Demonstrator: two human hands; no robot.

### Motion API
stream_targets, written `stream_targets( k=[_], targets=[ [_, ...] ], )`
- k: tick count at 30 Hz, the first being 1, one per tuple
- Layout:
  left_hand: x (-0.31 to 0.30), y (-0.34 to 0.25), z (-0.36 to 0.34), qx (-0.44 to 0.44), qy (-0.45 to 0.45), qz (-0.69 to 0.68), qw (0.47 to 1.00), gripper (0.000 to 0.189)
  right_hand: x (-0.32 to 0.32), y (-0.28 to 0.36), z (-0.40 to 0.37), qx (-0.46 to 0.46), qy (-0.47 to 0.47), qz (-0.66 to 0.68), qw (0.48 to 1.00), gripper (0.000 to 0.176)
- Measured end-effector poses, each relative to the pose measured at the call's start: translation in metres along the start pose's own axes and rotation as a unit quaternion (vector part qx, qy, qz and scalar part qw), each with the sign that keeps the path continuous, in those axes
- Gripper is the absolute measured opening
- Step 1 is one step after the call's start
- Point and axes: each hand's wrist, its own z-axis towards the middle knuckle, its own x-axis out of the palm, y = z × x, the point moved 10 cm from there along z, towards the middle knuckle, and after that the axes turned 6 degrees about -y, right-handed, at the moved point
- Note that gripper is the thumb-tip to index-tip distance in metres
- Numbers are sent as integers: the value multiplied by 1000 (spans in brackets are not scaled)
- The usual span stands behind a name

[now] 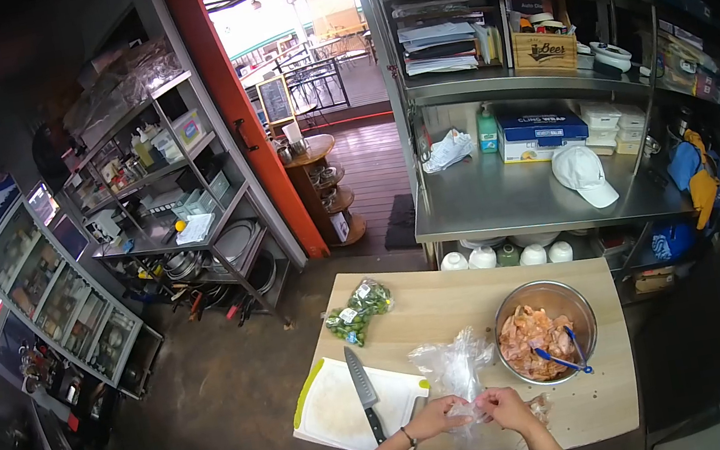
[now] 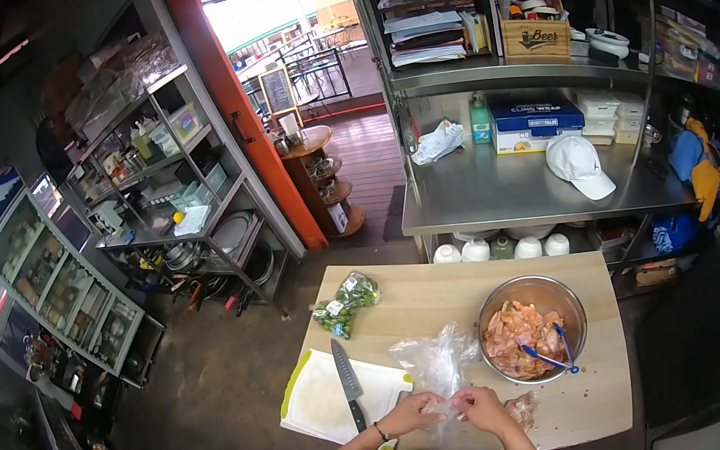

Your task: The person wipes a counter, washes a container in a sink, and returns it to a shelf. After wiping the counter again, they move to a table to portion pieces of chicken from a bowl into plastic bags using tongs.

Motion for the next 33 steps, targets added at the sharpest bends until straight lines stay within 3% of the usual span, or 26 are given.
stream_targets(
  k=[1, 2, 4, 8, 10, 11, 12, 13, 14, 16, 17, 19, 20, 22, 23, 25, 26, 28, 32, 33],
  targets=[
    [0, -23, -2, 112, -17, 132, 985, 30, -4, 2, 1, -7, -20, 72, 997, 15],
    [-2, -27, -2, 112, -17, 132, 985, 30, -5, 3, 0, -7, -20, 72, 997, 15],
    [-26, -18, -3, 9, -79, 323, 943, 29, -9, 1, -2, 48, -24, 282, 958, 12],
    [-41, -10, 3, 36, -112, 297, 948, 25, -4, 15, -10, 83, 24, 417, 905, 12],
    [-27, 22, 2, -116, -34, 13, 993, 26, 10, 20, -19, 133, 114, 440, 881, 14],
    [-27, 21, 1, -116, -35, 13, 993, 26, 12, 20, -19, 133, 115, 439, 881, 14],
    [-18, 21, 0, -133, -8, -101, 986, 25, 13, 17, -19, 137, 101, 385, 907, 14],
    [-9, 15, -3, -148, 19, -213, 966, 24, 13, 13, -19, 140, 86, 330, 930, 15],
    [-9, 9, -4, -148, 19, -213, 966, 24, 13, 11, -18, 140, 86, 330, 930, 15],
    [-6, -7, -7, -155, 32, -357, 920, 20, 10, 4, -13, 87, 89, 111, 986, 17],
    [-8, -5, -6, -155, 32, -357, 920, 20, 10, 0, -11, 87, 89, 111, 986, 17],
    [-4, -11, -4, -137, 86, -500, 851, 10, -4, -18, -5, 113, 27, 35, 993, 15],
    [1, -22, -8, -136, 87, -500, 851, 10, -4, -27, -2, 113, 27, 35, 993, 15],
    [-2, -35, -15, -115, 17, -395, 911, 3, -2, -25, 3, 58, 32, 342, 937, 14],
    [-4, -28, -12, -115, 17, -395, 911, 3, -2, -10, -2, 57, 32, 342, 937, 14],
    [-14, -13, -3, -50, 10, -177, 983, 6, 0, 21, -13, 100, 41, 517, 849, 14],
    [-14, -15, -3, -50, 10, -177, 983, 6, 0, 27, -13, 101, 41, 517, 849, 14],
    [-30, -1, -3, -127, -57, -13, 990, 7, -1, 32, -12, 111, 27, 578, 808, 16],
    [-37, 19, 4, -138, -80, -10, 987, 8, -4, -9, 6, 94, 7, 570, 816, 15],
    [-40, 20, 6, -120, -102, -151, 976, 10, -8, -29, 11, 72, -11, 506, 860, 15]
  ],
)
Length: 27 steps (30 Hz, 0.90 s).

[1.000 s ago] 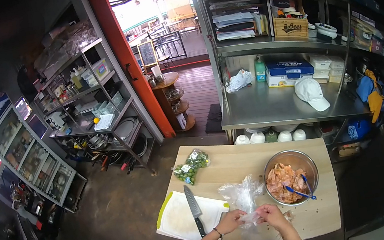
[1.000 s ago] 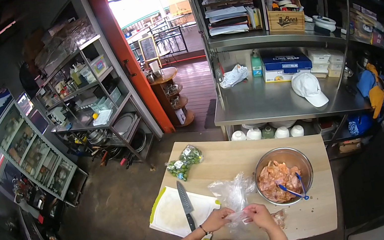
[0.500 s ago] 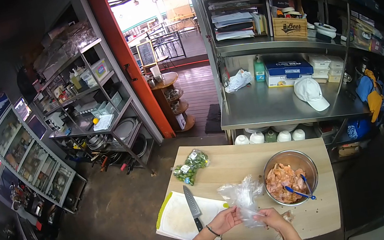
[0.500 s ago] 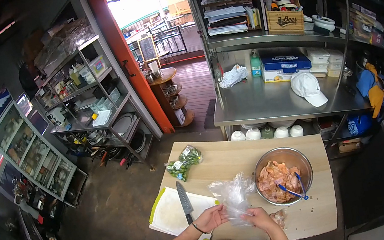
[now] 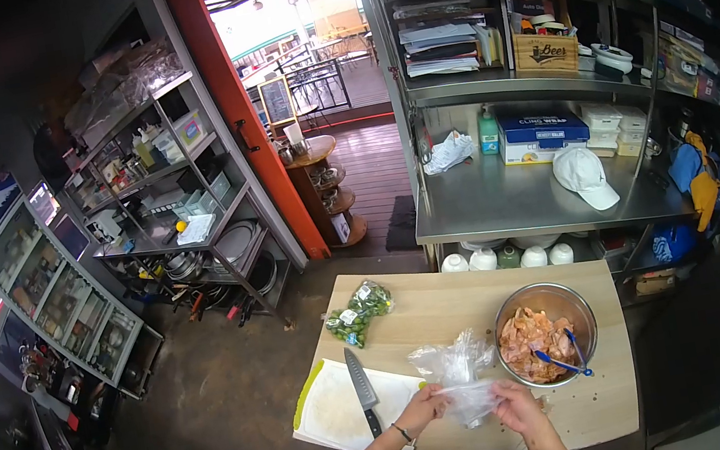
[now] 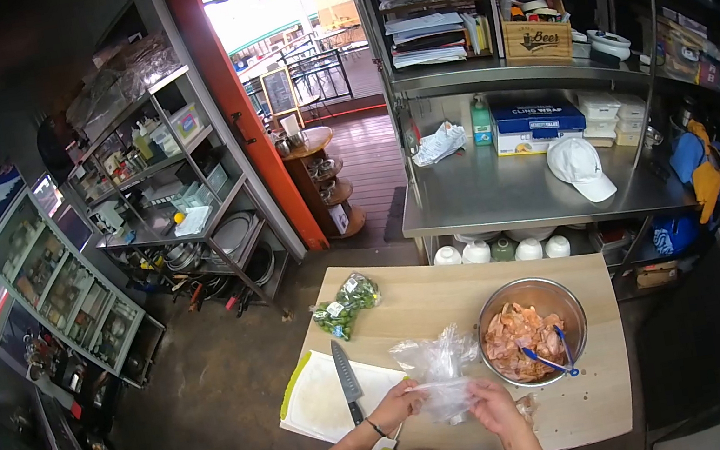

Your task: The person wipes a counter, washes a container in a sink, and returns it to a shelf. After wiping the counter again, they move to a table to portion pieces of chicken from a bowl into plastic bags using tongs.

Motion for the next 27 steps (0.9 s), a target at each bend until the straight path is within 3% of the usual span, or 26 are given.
stream_targets(
  k=[1, 2, 3, 4, 5, 7, 8, 9, 10, 11, 13, 17, 20, 22, 23, 25, 26, 27],
  targets=[
    [-1, -5, -1, 5, -3, -144, 990, 12, -4, 3, 1, -32, -9, -75, 997, 14],
    [-3, -8, -3, 4, -2, -144, 990, 12, -8, 1, 2, -32, -9, -75, 997, 14],
    [-4, -10, -5, -15, 17, -211, 977, 15, -11, 4, 1, -75, -25, -249, 965, 12],
    [0, -15, -9, -35, 36, -278, 959, 17, -7, 10, -2, -115, -40, -415, 902, 10],
    [7, -26, -14, -35, 36, -278, 959, 17, -5, 9, -4, -115, -40, -415, 902, 10],
    [31, -36, -28, -75, 83, -258, 959, 14, -13, 0, -5, -35, -85, -213, 973, 13],
    [29, -34, -28, -75, 82, -259, 959, 14, -4, 7, -10, -34, -84, -214, 973, 13],
    [29, -33, -28, -77, 96, -294, 948, 13, 7, 12, -15, 0, -77, -91, 993, 15],
    [28, -31, -26, -79, 109, -328, 935, 14, 14, 12, -17, 33, -69, 34, 997, 18],
    [26, -25, -21, -79, 110, -328, 935, 14, 9, 9, -13, 32, -69, 35, 996, 18],
    [15, -20, -7, -12, 115, -326, 938, 12, -8, 2, 0, 26, -85, 217, 972, 20],
    [8, -10, 5, 31, 138, -313, 939, 14, 6, 3, -10, 46, -117, 205, 971, 14],
    [-4, -4, 9, 39, 74, -287, 954, 13, 18, 6, -16, 45, -59, 200, 977, 14],
    [-15, -10, 7, 74, 10, -208, 975, 9, 43, 23, -27, 23, 81, 255, 963, 10],
    [-12, -14, 3, 74, 10, -207, 975, 9, 41, 22, -27, 23, 81, 256, 963, 10],
    [-11, -20, -7, 69, -51, -109, 990, 14, 26, 26, -24, -54, 54, 113, 991, 17],
    [-9, -21, -9, 68, -51, -108, 990, 14, 17, 24, -19, -55, 54, 113, 991, 17],
    [-5, -24, -10, 77, -38, -77, 993, 17, 13, 29, -14, -126, 67, -100, 985, 22]
  ],
)
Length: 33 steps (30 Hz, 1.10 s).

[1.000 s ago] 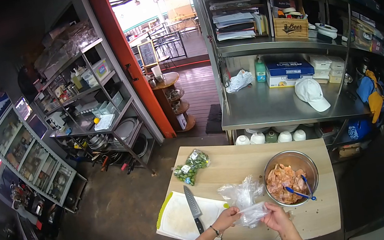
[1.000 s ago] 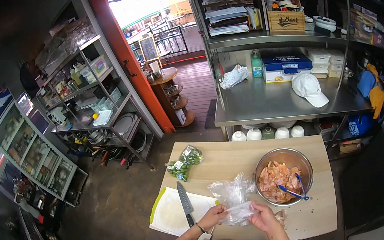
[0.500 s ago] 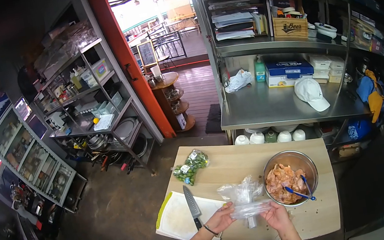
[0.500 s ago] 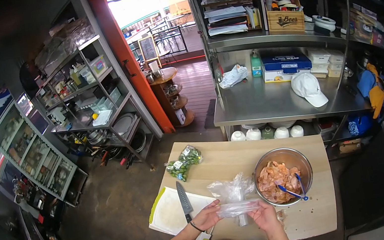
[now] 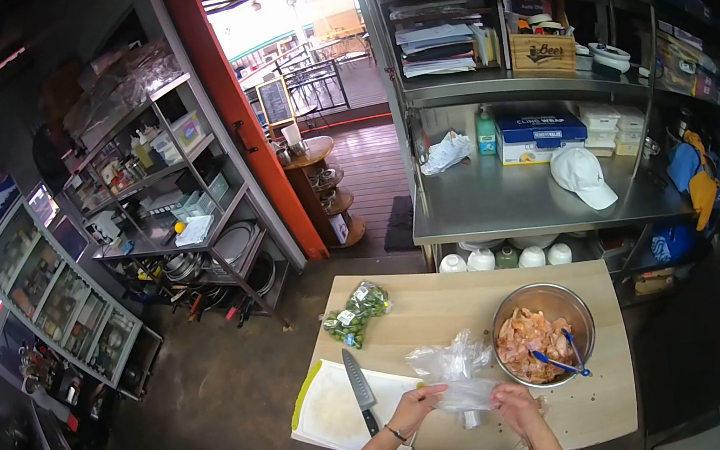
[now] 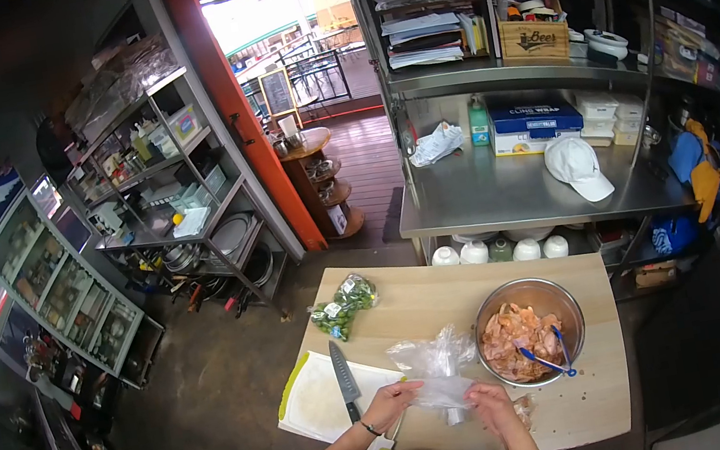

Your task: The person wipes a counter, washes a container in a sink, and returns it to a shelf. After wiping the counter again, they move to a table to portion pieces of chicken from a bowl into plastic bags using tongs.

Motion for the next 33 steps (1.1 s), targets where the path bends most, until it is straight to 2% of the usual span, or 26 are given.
stream_targets(
  k=[1, 2, 3, 4, 5, 7, 8, 9, 10, 11, 13, 14, 16, 17, 18, 19, 20, 21, 23, 24, 26, 27, 29, 30, 32, 33],
  targets=[
    [5, -2, -2, 8, 16, 30, 999, 20, 12, 10, 0, -58, 33, -214, 975, 28],
    [6, -3, -3, 8, 17, 30, 999, 20, 15, 14, 0, -59, 33, -213, 975, 28],
    [6, -5, -3, 20, 9, 96, 995, 21, 16, 9, 2, -24, 25, -388, 921, 41],
    [8, -9, -6, 32, 2, 161, 986, 23, 16, 5, 2, 11, 16, -550, 835, 55],
    [16, -10, -10, 32, 3, 161, 986, 23, 16, -4, 1, 11, 16, -550, 835, 55],
    [37, -19, -16, 66, 31, 14, 997, 21, 32, 14, -4, -173, -53, -632, 754, 84],
    [35, -16, -14, 67, 31, 15, 997, 21, 38, 15, -7, -174, -52, -631, 754, 84],
    [38, -11, -13, 101, 59, 197, 973, 26, 37, 11, -10, -133, -64, -639, 755, 93],
    [45, -8, -15, 130, 84, 372, 915, 31, 37, 11, -11, -91, -75, -645, 755, 102],
    [45, -5, -14, 128, 84, 372, 915, 31, 39, 11, -11, -90, -74, -645, 755, 102],
    [64, -11, -25, 277, 85, 583, 759, 45, 37, 8, -12, -62, -79, -661, 743, 105],
    [65, -5, -22, 273, 90, 581, 761, 45, 37, 6, -10, -56, -81, -662, 743, 105],
    [39, 20, 7, 223, -28, 636, 738, 60, 23, -13, -5, -1, -81, -699, 711, 105],
    [28, 38, 26, 245, -41, 666, 703, 70, 18, -18, -4, -13, -78, -704, 706, 105],
    [38, 27, 22, 143, -20, 687, 713, 75, 5, -29, 0, -18, -77, -708, 702, 105],
    [40, 31, 27, 111, -2, 690, 716, 80, -20, -54, 8, -26, -82, -713, 696, 107],
    [39, 37, 33, 145, -7, 688, 711, 80, -24, -59, 7, -120, -70, -721, 679, 105],
    [38, 36, 32, 152, -16, 655, 740, 78, -30, -43, 2, 63, -108, -678, 724, 102],
    [51, 23, 25, 173, -13, 621, 765, 71, -27, -17, -4, 1, -102, -651, 752, 93],
    [59, 15, 20, 157, -6, 617, 771, 70, -37, -10, -15, 19, -111, -650, 752, 93],
    [68, 16, 22, 134, 5, 614, 778, 70, -34, 23, -27, -78, -109, -587, 799, 66],
    [69, 15, 24, 144, 13, 603, 784, 69, -36, 32, -30, -72, -109, -586, 800, 66],
    [72, 20, 25, 145, 17, 591, 793, 67, -37, 66, -42, -127, -126, -588, 789, 43],
    [75, 22, 26, 153, 15, 591, 792, 67, -41, 93, -48, -179, -178, -580, 775, 30],
    [76, 27, 26, 154, 9, 590, 793, 66, -58, 133, -45, -220, -247, -680, 654, 44],
    [74, 28, 27, 150, -4, 594, 790, 65, -61, 143, -38, -217, -242, -681, 656, 44]
  ],
)
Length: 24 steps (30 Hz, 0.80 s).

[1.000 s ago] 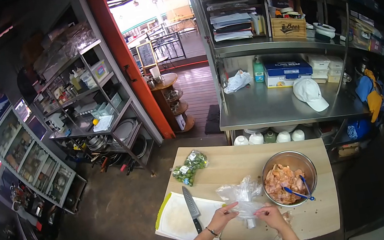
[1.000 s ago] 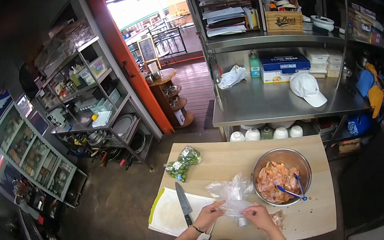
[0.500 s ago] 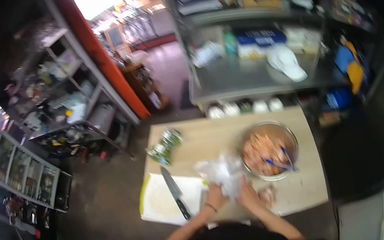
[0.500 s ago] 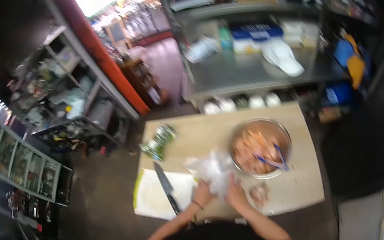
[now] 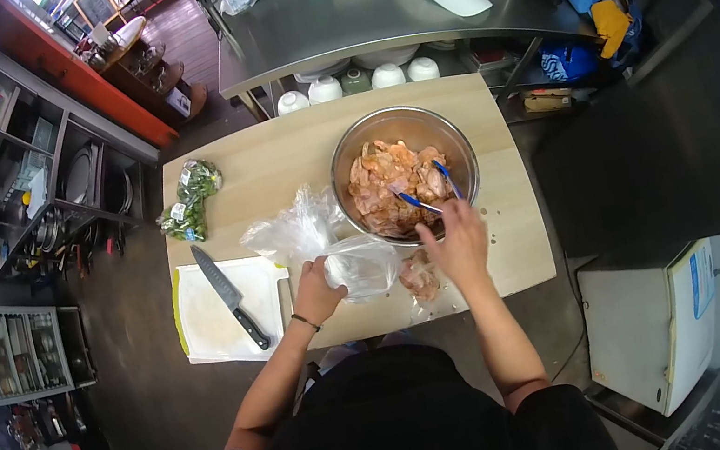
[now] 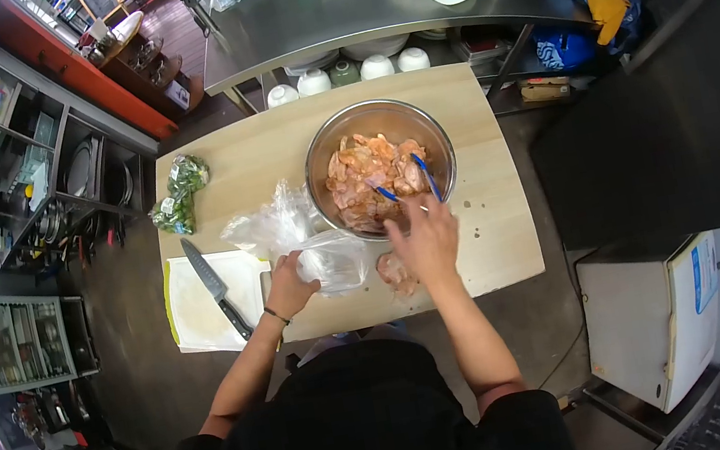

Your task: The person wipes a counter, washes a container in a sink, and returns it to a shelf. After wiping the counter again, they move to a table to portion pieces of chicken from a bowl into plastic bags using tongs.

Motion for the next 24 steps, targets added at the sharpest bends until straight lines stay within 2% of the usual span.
stream_targets(
  k=[2, 3, 5, 6, 9, 12, 14, 15, 19, 22, 24],
  targets=[
    [3, 0, 0, -14, -7, 6, 1000, 63, -8, -27, 19, 78, 22, -227, 970, 62],
    [2, 0, 0, -22, -15, 16, 1000, 62, -2, -35, 27, 77, 25, -226, 971, 62],
    [2, -1, -4, -36, -21, 26, 999, 61, 28, -58, 31, 68, 131, -291, 945, 76],
    [-2, -1, -5, -45, -38, 44, 997, 60, 33, -65, 35, 67, 137, -291, 944, 76],
    [-5, 4, -13, -63, -57, 58, 995, 60, 40, -72, 41, 37, 171, -298, 938, 73],
    [-6, 13, -13, -61, -57, 54, 995, 59, 15, -76, 48, 79, 161, -233, 956, 65],
    [-4, 23, -14, -54, -49, 55, 996, 59, -5, -77, 48, 119, 192, -222, 949, 54],
    [-2, 28, -15, -48, -51, 55, 996, 59, -12, -74, 47, 126, 212, -222, 943, 43],
    [-5, 34, -17, -50, -44, 30, 997, 59, 7, -77, 37, 130, 263, -261, 920, 34],
    [-10, 32, -18, -54, -39, 1, 998, 58, 24, -60, 31, 112, 291, -217, 925, 30],
    [-10, 34, -21, -46, -37, 6, 998, 57, 34, -44, 18, 87, 348, -171, 918, 29]
  ],
)
